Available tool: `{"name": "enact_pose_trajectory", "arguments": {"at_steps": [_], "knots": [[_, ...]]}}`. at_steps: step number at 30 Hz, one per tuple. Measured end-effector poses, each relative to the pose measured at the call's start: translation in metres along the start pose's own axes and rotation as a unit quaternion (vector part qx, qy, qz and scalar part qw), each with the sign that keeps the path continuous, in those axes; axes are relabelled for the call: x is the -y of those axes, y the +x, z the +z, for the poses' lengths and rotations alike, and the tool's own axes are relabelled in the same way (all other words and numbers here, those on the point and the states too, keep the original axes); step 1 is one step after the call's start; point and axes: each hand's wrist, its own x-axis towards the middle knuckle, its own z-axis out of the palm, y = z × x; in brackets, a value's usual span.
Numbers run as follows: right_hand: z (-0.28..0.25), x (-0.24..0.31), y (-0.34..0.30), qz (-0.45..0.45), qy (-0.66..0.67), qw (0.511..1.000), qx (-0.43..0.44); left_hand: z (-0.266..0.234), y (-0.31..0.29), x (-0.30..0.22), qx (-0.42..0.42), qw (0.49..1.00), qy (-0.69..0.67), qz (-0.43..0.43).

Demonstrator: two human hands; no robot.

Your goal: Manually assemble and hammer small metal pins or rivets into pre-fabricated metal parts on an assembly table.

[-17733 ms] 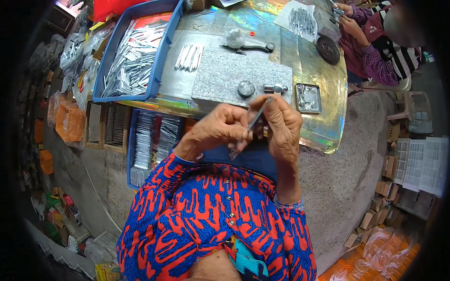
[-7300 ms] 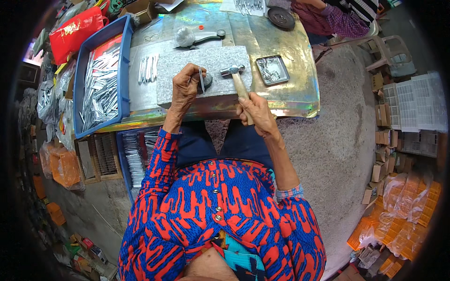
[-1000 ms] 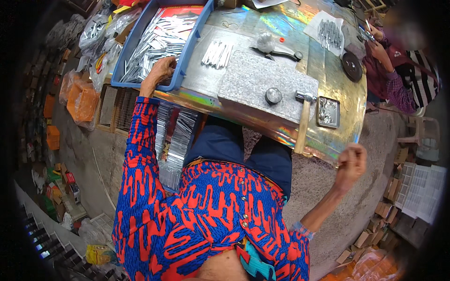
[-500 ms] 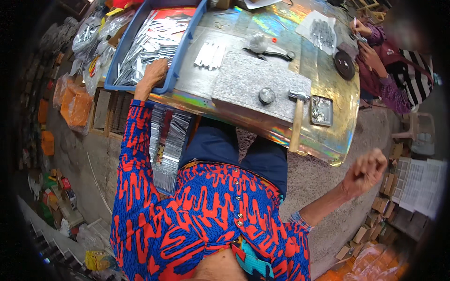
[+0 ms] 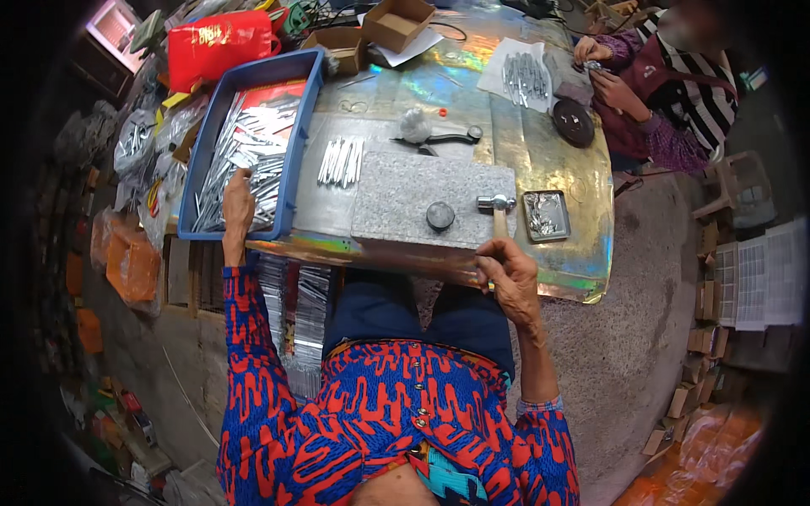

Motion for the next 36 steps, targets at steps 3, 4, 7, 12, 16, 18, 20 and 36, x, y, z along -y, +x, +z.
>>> {"name": "enact_pose_trajectory", "arguments": {"at_steps": [3,4,7,12,16,18,20,36], "knots": [[0.009,-0.001,0.010,-0.012,0.007,1.000,0.020,-0.012,0.004,-0.018,-0.025,0.871,-0.454,-0.187],[0.009,0.002,0.013,-0.008,0.015,1.000,0.021,-0.017,0.005,-0.043,-0.031,0.839,-0.515,-0.171],[0.014,0.012,0.017,0.004,0.042,0.999,0.018,-0.037,0.009,-0.100,0.014,0.744,-0.648,-0.160],[0.022,0.013,0.020,0.039,0.136,0.989,0.034,-0.058,-0.010,-0.195,0.138,0.593,-0.783,-0.131],[0.036,0.015,0.018,0.045,0.135,0.988,0.054,-0.061,-0.035,-0.251,0.270,0.526,-0.796,-0.132],[0.040,0.018,0.014,0.056,0.116,0.988,0.084,-0.065,-0.044,-0.271,0.290,0.499,-0.806,-0.128],[0.048,0.025,0.011,0.051,0.102,0.986,0.120,-0.068,-0.049,-0.284,0.301,0.490,-0.809,-0.120],[0.052,0.018,0.001,0.085,0.305,0.934,0.164,-0.070,-0.065,-0.305,0.201,0.474,-0.856,-0.049]]}}
